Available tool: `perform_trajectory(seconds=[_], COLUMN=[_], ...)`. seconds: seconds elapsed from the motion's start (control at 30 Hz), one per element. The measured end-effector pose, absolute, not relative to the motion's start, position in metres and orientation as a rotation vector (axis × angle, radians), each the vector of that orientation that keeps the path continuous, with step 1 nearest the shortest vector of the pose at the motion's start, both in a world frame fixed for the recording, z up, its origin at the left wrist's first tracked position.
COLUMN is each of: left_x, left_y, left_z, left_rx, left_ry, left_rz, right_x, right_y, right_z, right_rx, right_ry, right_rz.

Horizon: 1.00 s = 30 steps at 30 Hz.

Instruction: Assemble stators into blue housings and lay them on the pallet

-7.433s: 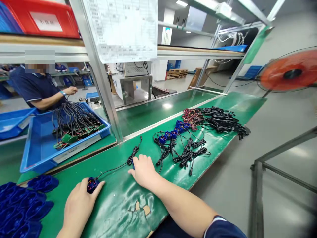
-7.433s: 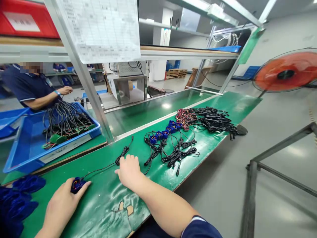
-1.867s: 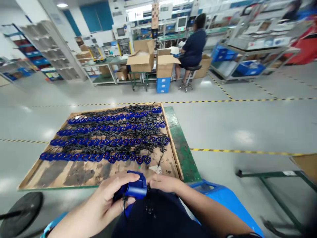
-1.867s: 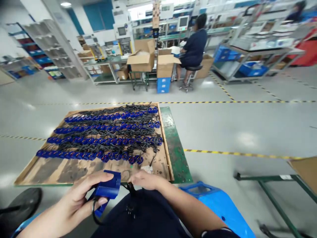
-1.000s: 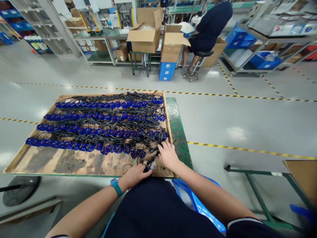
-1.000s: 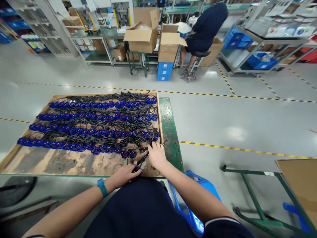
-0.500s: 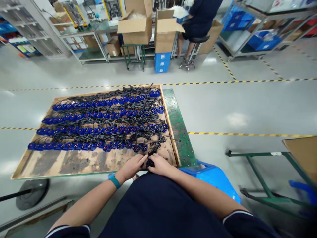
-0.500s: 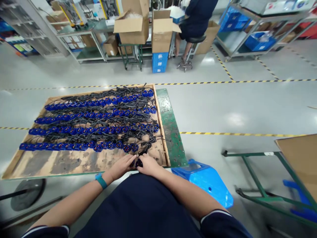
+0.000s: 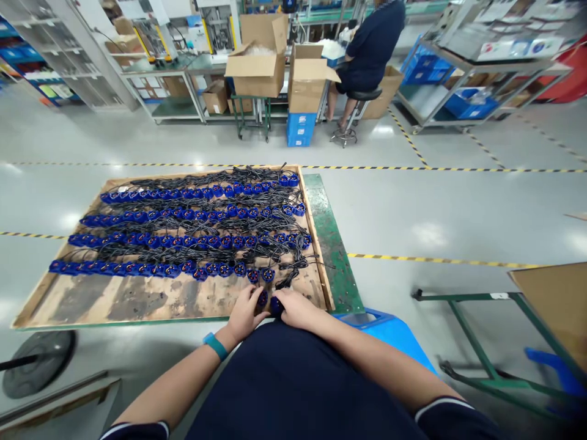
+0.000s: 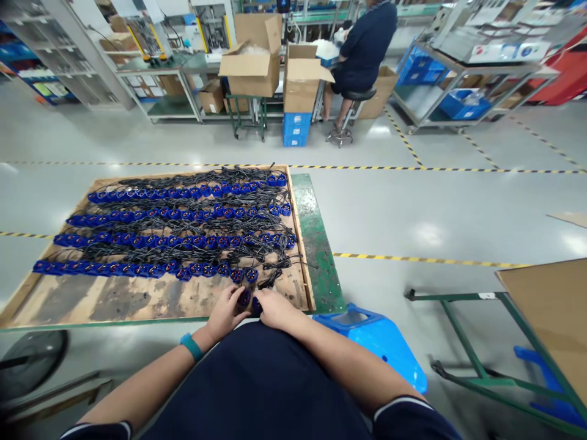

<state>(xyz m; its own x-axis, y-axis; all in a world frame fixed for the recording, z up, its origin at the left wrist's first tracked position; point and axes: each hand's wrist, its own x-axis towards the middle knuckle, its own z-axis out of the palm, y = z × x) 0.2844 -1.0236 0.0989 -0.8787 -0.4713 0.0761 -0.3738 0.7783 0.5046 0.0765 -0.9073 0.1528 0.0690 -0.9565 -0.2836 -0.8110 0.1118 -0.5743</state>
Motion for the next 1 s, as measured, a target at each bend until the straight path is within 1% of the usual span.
perform_trajectory(seconds=[0.1, 0.27, 0.47, 0.6, 0.8, 0.9, 1.0], left_x=[0.283, 0.283, 0.277, 0.272, 0.252, 0.241, 0.235], left_y=[-1.021, -1.019, -1.016, -1.014, -1.003, -0.997, -0.994], left_z=[0.096, 0.095, 0.101, 0.103, 0.11, 0.116, 0.121], left_rx=[0.673, 0.668, 0.459, 0.428, 0.675, 0.809, 0.879], left_ry=[-2.765, -2.797, -2.955, -3.016, -3.088, -3.123, -3.136], left_rz=[-0.775, -0.738, -0.499, -0.404, -0.384, -0.389, -0.398], right_x=[0.084, 0.091, 0.035, 0.004, 0.017, 0.016, 0.002], right_y=[-0.916, -0.921, -0.908, -0.921, -0.91, -0.894, -0.897], right_z=[0.154, 0.155, 0.163, 0.161, 0.149, 0.148, 0.151], right_rx=[-1.838, -1.893, -1.878, -1.979, -2.022, -1.987, -2.008], right_ry=[1.674, 1.66, 1.895, 1.941, 1.878, 1.877, 1.942], right_rz=[-0.296, -0.325, -0.429, -0.364, -0.292, -0.395, -0.483])
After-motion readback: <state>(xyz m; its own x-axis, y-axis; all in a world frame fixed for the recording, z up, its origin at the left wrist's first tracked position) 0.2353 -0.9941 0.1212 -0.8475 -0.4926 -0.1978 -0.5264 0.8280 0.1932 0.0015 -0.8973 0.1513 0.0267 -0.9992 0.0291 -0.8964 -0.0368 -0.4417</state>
